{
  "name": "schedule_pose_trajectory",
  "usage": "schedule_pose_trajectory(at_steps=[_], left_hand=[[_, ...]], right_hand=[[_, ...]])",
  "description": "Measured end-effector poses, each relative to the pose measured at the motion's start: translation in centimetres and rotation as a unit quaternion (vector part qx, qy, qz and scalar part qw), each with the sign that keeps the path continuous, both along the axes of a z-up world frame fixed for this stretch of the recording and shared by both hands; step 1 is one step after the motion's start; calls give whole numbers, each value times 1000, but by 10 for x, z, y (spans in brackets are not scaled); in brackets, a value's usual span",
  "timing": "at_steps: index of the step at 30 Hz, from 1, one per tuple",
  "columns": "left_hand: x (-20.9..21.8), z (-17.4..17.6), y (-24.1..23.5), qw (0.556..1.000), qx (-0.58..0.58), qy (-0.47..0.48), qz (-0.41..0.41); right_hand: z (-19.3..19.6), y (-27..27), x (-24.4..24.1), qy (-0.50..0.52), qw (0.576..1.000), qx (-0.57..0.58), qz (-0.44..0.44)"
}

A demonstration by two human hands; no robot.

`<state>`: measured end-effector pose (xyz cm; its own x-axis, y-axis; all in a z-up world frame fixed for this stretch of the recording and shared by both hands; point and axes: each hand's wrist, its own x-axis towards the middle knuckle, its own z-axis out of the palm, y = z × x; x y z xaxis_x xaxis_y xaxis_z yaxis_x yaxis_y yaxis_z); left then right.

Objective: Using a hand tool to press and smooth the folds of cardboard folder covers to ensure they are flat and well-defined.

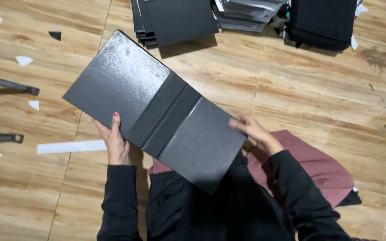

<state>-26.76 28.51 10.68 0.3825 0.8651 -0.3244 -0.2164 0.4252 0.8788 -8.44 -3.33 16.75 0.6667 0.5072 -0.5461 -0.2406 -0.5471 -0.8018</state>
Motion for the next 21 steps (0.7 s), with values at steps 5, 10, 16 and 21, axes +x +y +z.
schedule_pose_trajectory(at_steps=[5,10,16,21], left_hand=[[39,33,37,996,74,-55,-18],[140,98,113,951,244,-170,-89],[252,117,181,912,403,7,-71],[306,52,202,893,430,125,-32]], right_hand=[[-10,21,15,15,992,122,-14],[-23,61,81,-50,978,170,-106],[35,158,188,-294,905,300,-62],[-71,191,284,-189,939,251,-141]])
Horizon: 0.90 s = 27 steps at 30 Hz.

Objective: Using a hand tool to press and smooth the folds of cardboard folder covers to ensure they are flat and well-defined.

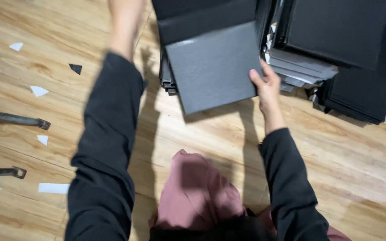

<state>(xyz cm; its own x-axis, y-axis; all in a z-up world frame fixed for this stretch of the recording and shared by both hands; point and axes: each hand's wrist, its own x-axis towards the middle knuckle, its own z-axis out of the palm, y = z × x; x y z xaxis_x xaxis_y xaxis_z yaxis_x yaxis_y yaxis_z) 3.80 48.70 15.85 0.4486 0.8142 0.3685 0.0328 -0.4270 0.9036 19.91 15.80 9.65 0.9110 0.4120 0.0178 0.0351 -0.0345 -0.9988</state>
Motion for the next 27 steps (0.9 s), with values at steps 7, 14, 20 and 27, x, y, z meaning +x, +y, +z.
schedule_pose_trajectory(at_steps=[7,14,20,27], left_hand=[[-41,-164,-91,932,-312,185,23],[-24,-151,-128,822,-547,66,-143],[8,-109,-71,904,-401,128,-68],[-3,-113,-53,944,-152,291,-24]], right_hand=[[-84,0,-12,-190,846,-488,-99],[-131,4,10,-30,953,-287,-91],[-80,67,15,-34,957,-267,-107],[-24,81,-23,-127,846,-518,-21]])
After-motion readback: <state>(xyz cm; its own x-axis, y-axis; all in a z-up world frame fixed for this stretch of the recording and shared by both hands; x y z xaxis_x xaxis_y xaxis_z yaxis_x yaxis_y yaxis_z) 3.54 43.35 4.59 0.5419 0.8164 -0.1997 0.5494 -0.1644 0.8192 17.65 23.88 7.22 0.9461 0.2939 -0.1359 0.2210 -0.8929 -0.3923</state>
